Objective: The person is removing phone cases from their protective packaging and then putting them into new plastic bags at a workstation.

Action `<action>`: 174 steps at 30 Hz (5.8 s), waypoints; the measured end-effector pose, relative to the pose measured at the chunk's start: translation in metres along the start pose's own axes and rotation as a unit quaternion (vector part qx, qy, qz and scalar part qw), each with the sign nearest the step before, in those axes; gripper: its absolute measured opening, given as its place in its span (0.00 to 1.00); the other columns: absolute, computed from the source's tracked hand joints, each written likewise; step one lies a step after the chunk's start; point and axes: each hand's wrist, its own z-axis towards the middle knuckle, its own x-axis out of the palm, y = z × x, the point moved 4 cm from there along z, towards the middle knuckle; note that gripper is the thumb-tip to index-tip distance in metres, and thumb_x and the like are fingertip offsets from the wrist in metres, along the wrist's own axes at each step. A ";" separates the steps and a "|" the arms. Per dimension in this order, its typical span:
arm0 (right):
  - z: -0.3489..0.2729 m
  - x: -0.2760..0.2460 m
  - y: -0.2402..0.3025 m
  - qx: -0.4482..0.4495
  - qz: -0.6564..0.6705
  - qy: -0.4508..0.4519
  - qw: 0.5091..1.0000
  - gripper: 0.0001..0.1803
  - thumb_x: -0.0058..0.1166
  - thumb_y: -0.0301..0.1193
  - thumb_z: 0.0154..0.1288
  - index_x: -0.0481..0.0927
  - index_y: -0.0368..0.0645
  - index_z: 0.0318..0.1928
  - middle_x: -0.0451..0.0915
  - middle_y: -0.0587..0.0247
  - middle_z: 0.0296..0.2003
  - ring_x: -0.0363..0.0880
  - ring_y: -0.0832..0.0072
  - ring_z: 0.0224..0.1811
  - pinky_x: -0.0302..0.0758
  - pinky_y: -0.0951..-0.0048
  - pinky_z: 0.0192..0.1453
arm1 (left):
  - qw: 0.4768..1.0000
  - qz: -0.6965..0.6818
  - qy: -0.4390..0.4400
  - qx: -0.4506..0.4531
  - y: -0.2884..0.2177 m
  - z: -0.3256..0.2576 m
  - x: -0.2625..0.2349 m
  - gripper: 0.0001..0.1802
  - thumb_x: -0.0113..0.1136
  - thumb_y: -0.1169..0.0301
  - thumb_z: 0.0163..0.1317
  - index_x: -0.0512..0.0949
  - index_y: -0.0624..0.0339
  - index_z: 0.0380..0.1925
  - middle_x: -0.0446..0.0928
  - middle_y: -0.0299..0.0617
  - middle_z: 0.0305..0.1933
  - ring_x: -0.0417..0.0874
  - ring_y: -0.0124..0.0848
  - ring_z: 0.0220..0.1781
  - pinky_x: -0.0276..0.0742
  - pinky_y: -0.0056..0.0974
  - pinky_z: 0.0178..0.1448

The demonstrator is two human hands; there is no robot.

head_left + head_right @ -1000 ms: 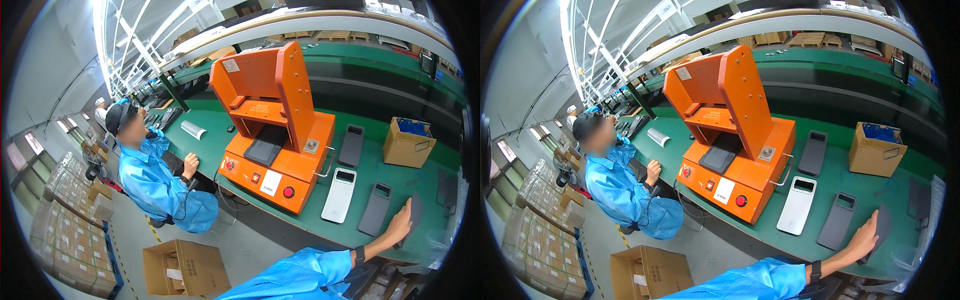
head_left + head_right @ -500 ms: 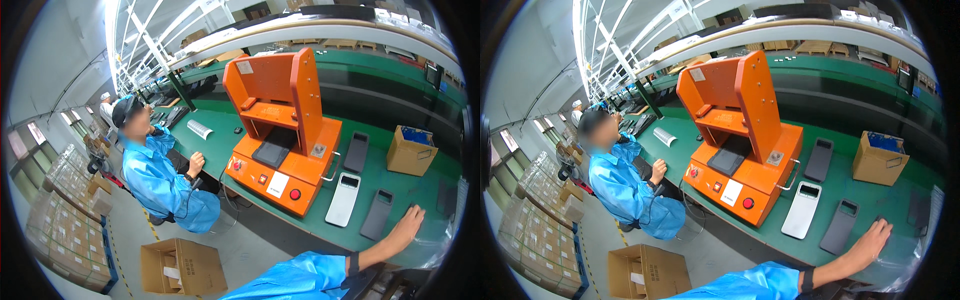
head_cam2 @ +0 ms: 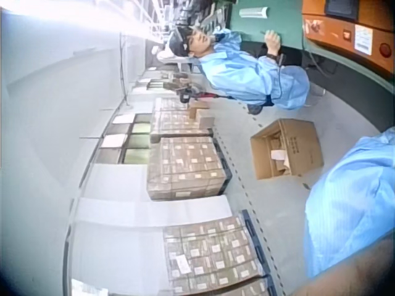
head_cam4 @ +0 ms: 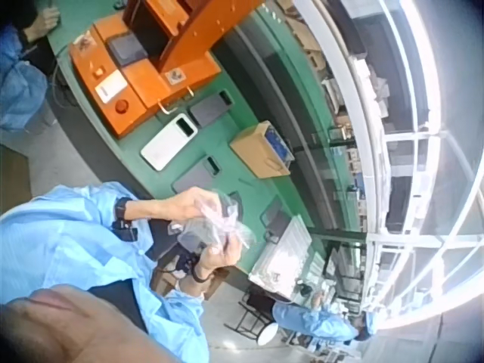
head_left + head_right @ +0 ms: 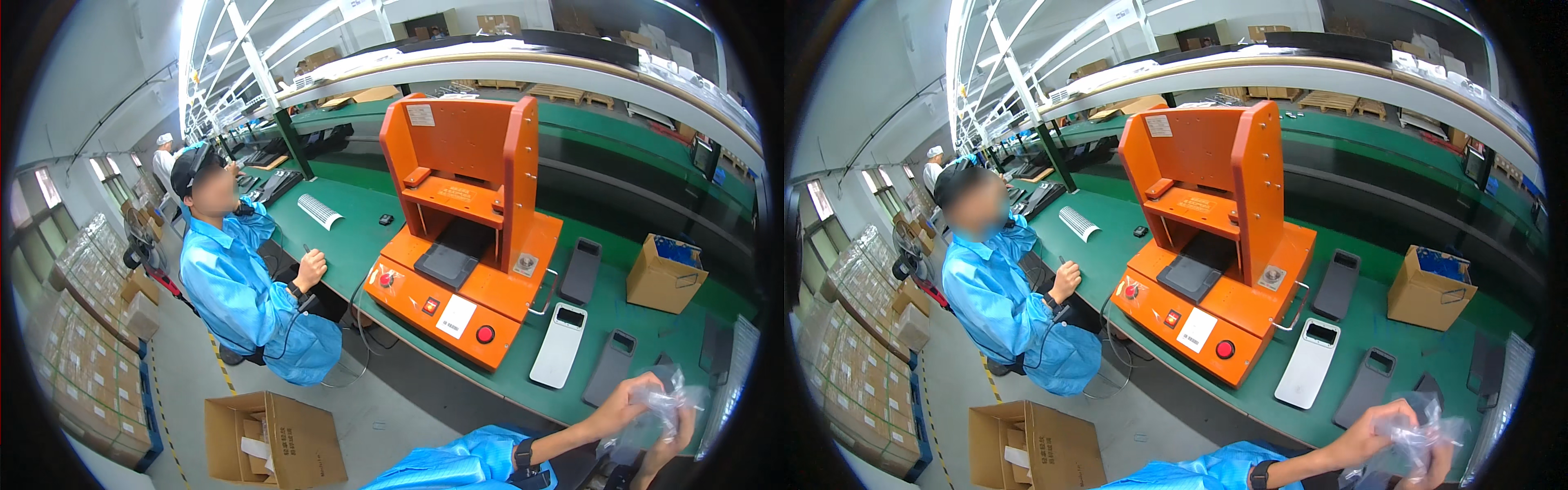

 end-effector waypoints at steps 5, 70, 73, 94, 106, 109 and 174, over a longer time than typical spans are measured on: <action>0.008 0.071 0.053 0.125 0.060 0.044 0.989 0.21 0.57 0.29 0.60 0.76 0.30 0.52 0.78 0.58 0.44 0.76 0.70 0.46 0.72 0.71 0.50 | 0.969 -0.221 -0.077 0.086 -0.024 -0.009 -0.004 0.11 0.49 0.69 0.68 0.71 0.60 0.47 0.71 0.42 0.51 0.70 0.28 0.59 0.61 0.34 0.67; -0.083 -0.126 0.011 0.176 -0.246 -0.112 0.947 0.38 0.31 0.56 0.61 0.75 0.34 0.52 0.77 0.51 0.46 0.76 0.60 0.45 0.70 0.62 0.54 | 0.979 0.042 0.026 -0.196 0.053 -0.010 0.019 0.26 0.40 0.53 0.73 0.74 0.69 0.48 0.81 0.59 0.44 0.85 0.45 0.41 0.79 0.42 0.48; -0.095 -0.125 -0.011 0.224 -0.266 -0.121 0.930 0.26 0.37 0.31 0.60 0.68 0.34 0.58 0.72 0.46 0.54 0.70 0.53 0.58 0.62 0.53 0.66 | 0.983 0.078 0.010 -0.166 0.054 -0.005 0.011 0.23 0.42 0.55 0.72 0.74 0.67 0.47 0.82 0.55 0.41 0.84 0.41 0.38 0.78 0.40 0.44; -0.700 -0.050 -0.076 0.774 -0.324 -0.310 0.447 0.19 0.70 0.28 0.45 0.75 0.33 0.34 0.80 0.46 0.29 0.82 0.54 0.33 0.79 0.57 0.38 | 0.954 0.081 0.145 -0.248 0.106 -0.033 0.038 0.21 0.39 0.63 0.75 0.73 0.71 0.51 0.79 0.61 0.44 0.83 0.46 0.43 0.81 0.43 0.51; -0.765 -0.049 -0.153 0.740 -0.426 -0.206 0.477 0.09 0.58 0.27 0.54 0.74 0.34 0.31 0.80 0.41 0.28 0.79 0.41 0.35 0.76 0.50 0.41 | 0.940 0.157 0.098 -0.288 0.146 -0.048 0.033 0.21 0.43 0.61 0.74 0.75 0.70 0.50 0.80 0.57 0.45 0.84 0.43 0.43 0.82 0.41 0.49; -0.789 -0.050 -0.167 0.781 -0.346 -0.219 0.471 0.09 0.52 0.24 0.56 0.74 0.34 0.37 0.80 0.39 0.34 0.79 0.41 0.41 0.75 0.50 0.46 | 0.937 0.166 0.090 -0.295 0.147 -0.050 0.037 0.21 0.44 0.61 0.74 0.75 0.69 0.50 0.80 0.58 0.45 0.84 0.43 0.43 0.82 0.41 0.50; 0.110 0.047 -0.130 0.187 -0.403 0.205 0.872 0.36 0.46 0.61 0.67 0.77 0.33 0.33 0.77 0.42 0.36 0.75 0.50 0.42 0.73 0.54 0.50 | 0.745 0.652 -0.124 0.064 0.076 0.015 0.012 0.16 0.67 0.63 0.58 0.78 0.60 0.41 0.62 0.67 0.66 0.70 0.54 0.58 0.72 0.51 0.61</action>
